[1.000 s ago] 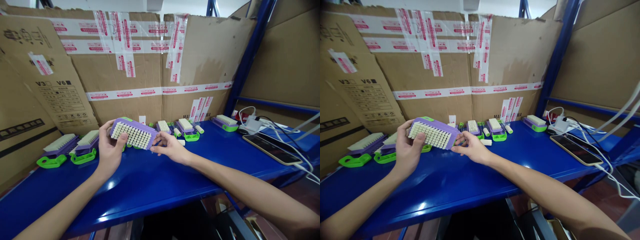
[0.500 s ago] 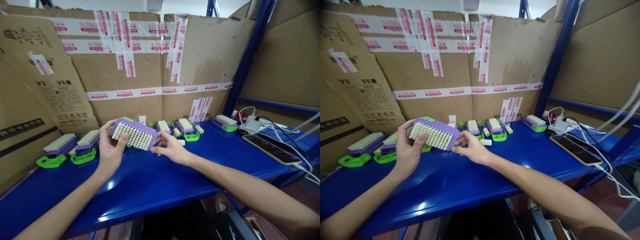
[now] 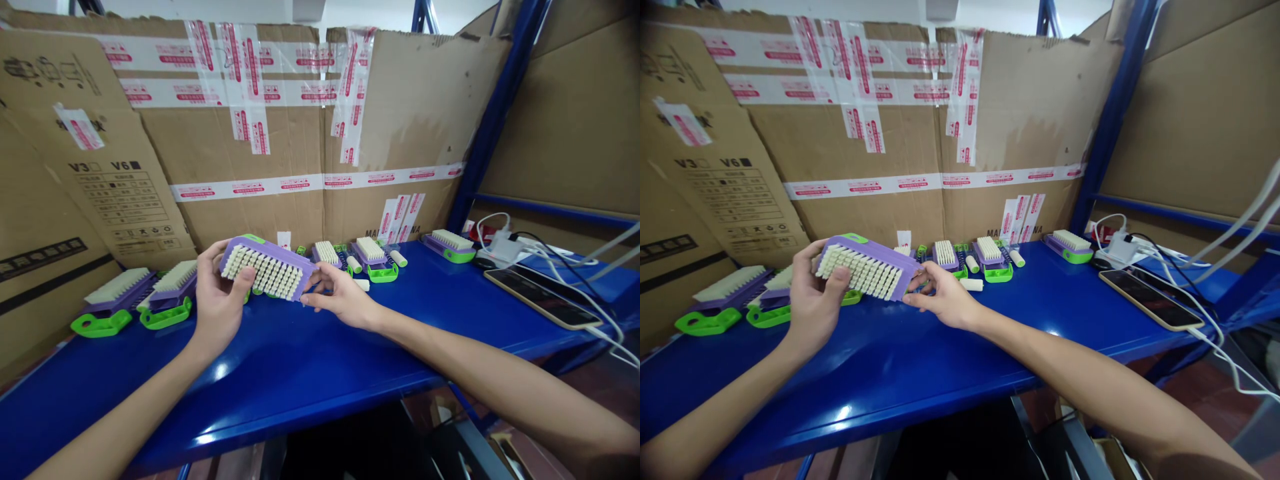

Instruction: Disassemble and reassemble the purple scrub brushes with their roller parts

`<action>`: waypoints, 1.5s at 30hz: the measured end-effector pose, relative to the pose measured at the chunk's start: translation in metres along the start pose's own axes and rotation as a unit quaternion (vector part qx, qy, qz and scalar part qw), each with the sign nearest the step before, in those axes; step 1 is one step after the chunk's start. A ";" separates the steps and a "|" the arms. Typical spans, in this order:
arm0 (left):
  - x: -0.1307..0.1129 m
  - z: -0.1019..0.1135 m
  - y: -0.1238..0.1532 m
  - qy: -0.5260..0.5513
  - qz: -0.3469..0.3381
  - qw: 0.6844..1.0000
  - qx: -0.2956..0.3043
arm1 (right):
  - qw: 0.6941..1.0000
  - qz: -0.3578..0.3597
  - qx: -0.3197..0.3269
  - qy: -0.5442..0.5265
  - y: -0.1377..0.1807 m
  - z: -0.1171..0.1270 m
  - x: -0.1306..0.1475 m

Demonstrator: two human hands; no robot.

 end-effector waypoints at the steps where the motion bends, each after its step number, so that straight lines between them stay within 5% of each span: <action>1: 0.000 0.000 0.000 0.000 0.000 1.000 -0.001 | 1.000 -0.001 0.000 0.001 0.000 0.000 0.000; 13: -0.006 -0.002 0.000 0.009 -0.018 1.000 0.009 | 1.000 -0.001 -0.002 -0.002 0.001 -0.002 -0.001; 17: -0.016 0.008 -0.001 -0.003 -0.072 0.997 -0.028 | 1.000 -0.011 -0.002 -0.020 0.000 -0.002 -0.004; 25: -0.024 0.008 0.004 -0.015 -0.144 0.989 -0.010 | 0.956 -0.196 0.070 -0.207 0.005 -0.014 -0.026; 28: -0.012 0.002 0.000 -0.030 -0.088 0.995 0.024 | 0.946 -0.219 0.097 -0.217 0.008 -0.018 -0.026; 45: -0.015 -0.004 0.008 -0.019 -0.086 0.996 0.032 | 0.936 -0.234 0.131 -0.229 0.009 -0.022 -0.032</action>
Point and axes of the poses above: each hand's wrist, its own y-axis away from the middle knuckle, its own z-axis out of the back of the hand, x = y × z, the point moved 9 cm from there along -y, towards the middle knuckle, and after that the axes turned 8 degrees about -z, right-handed, at the moved point
